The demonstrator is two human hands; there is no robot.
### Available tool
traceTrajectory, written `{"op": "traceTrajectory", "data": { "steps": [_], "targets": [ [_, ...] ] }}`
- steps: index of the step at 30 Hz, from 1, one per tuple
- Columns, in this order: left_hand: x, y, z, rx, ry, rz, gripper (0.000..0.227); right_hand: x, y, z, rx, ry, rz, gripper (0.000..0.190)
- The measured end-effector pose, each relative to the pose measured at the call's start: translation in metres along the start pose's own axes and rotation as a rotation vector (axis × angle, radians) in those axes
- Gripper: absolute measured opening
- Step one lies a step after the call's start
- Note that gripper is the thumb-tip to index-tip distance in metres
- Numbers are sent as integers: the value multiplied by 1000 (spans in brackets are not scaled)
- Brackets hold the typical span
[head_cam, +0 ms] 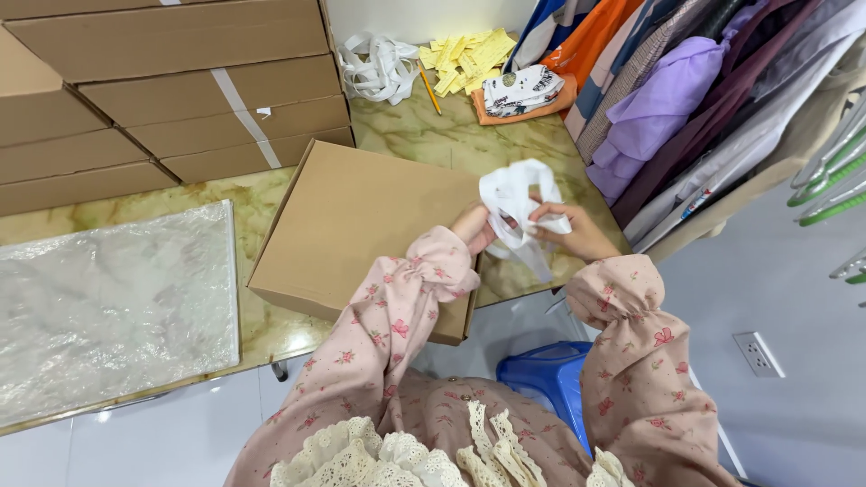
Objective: The person opens a cardboard box, removes a plastic-wrapped item, and places it on a table. They then wrap the item in bubble wrap and place it back into the box. The person closes the box and ties it with a white ribbon. They repeat the process with another box, removing a wrapped item, wrapping it in bubble wrap, and placing it back inside.
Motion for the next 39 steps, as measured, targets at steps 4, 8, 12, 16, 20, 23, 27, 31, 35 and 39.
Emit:
{"op": "traceTrajectory", "data": {
  "steps": [4,8,12,16,20,23,27,31,35,39],
  "targets": [
    [-36,14,-45,-91,16,34,36,1,41,25,13,123,194,16],
    [-53,19,-90,-78,109,76,42,36,51,12,48,266,133,29],
    [-53,-37,-133,206,259,-24,59,88,42,17,-68,52,-114,30],
    [-70,-61,-171,450,204,-61,70,134,45,13,239,-2,-294,30],
    [-53,-53,-168,586,45,60,102,170,57,45,706,49,-363,33],
    [-58,-9,-199,748,17,47,135,180,69,109,895,95,-259,26],
    [18,-41,-206,978,251,-111,156,233,81,97,1161,215,-23,22],
    [49,-39,-242,1075,484,-179,109,267,91,80,1242,281,-5,18],
    [33,-37,-291,1486,1070,-210,28,295,92,69,1162,232,-5,25],
    [-9,-18,-337,1705,1442,-352,30,337,85,35,1043,214,32,27]
  ]
}}
Point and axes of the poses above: each hand's wrist, its own x-axis towards the middle knuckle, its own y-axis out of the palm, z = x × y, the point moved 7 cm from there along x, towards the middle knuckle, and after that the axes turned 11 degrees about y, right-handed, at the moved point
